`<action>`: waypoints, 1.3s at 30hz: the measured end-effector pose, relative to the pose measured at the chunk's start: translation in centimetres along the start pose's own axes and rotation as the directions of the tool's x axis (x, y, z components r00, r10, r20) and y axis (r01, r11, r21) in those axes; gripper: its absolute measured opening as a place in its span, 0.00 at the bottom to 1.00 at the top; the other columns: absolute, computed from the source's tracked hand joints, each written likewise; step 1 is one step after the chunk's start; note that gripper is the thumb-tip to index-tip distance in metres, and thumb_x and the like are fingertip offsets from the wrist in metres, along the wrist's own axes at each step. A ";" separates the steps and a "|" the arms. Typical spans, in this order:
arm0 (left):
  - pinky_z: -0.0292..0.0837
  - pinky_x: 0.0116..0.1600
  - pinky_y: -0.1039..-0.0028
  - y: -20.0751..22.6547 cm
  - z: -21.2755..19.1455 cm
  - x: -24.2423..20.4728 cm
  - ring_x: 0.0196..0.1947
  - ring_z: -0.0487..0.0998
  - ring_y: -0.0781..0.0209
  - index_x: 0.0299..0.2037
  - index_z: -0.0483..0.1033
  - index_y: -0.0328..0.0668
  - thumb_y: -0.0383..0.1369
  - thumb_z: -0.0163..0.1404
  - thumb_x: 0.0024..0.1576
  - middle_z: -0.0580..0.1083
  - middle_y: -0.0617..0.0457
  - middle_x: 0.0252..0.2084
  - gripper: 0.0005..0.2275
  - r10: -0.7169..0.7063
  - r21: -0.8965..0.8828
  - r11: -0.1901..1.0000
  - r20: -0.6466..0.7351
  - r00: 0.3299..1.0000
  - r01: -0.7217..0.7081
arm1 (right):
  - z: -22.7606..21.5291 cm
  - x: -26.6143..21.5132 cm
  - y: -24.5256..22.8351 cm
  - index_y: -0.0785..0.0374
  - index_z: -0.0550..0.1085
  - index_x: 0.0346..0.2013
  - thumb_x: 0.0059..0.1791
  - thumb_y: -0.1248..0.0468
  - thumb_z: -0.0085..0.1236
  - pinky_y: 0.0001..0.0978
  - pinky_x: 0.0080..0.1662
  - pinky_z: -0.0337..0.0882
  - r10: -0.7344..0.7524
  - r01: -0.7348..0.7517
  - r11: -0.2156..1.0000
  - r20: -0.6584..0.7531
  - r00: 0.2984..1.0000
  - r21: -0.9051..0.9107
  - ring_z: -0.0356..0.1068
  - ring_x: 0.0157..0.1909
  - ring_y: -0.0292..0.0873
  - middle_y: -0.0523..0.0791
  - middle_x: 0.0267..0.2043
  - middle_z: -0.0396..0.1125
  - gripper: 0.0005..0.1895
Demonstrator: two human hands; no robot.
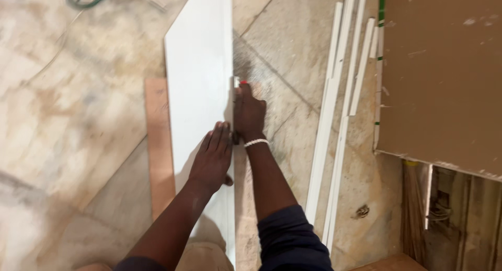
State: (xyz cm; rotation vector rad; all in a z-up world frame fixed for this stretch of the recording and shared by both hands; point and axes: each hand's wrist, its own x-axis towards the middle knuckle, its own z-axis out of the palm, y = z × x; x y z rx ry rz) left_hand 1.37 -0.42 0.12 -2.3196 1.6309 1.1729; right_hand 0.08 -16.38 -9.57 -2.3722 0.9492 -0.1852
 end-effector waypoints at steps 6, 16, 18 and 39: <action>0.30 0.77 0.51 2.3 8.3 -5.4 0.78 0.35 0.45 0.74 0.41 0.31 0.53 0.69 0.39 0.39 0.37 0.78 0.59 0.065 -0.148 0.985 -0.124 0.990 -0.083 | -1.5 -8.6 0.3 0.56 0.71 0.56 0.59 0.49 0.31 0.44 0.45 0.64 0.076 -0.076 0.997 0.063 0.995 0.008 0.68 0.21 0.52 0.47 0.18 0.68 0.23; 0.30 0.77 0.46 -0.7 2.5 0.3 0.79 0.34 0.46 0.74 0.46 0.29 0.57 0.69 0.35 0.39 0.39 0.79 0.61 -0.057 0.086 0.994 -0.128 0.990 0.068 | -0.6 -10.7 2.2 0.60 0.71 0.58 0.61 0.49 0.32 0.44 0.44 0.63 0.005 -0.006 0.997 0.012 1.000 0.082 0.67 0.25 0.50 0.49 0.23 0.69 0.25; 0.30 0.75 0.40 -0.2 1.5 0.2 0.79 0.32 0.44 0.73 0.47 0.28 0.57 0.69 0.35 0.38 0.37 0.79 0.61 -0.050 0.065 0.996 -0.080 0.996 0.055 | -0.4 -13.2 3.2 0.63 0.70 0.63 0.60 0.48 0.30 0.44 0.43 0.63 -0.001 -0.004 0.997 0.059 0.998 0.083 0.66 0.24 0.50 0.51 0.25 0.69 0.29; 0.35 0.72 0.31 0.5 -0.9 0.6 0.78 0.29 0.36 0.72 0.39 0.17 0.55 0.69 0.41 0.33 0.28 0.78 0.62 -0.037 0.146 0.989 0.077 0.996 0.025 | -0.7 -19.2 4.8 0.74 0.56 0.73 0.60 0.55 0.31 0.36 0.20 0.62 -0.082 0.083 0.997 0.176 0.981 0.001 0.63 0.15 0.42 0.45 0.16 0.63 0.31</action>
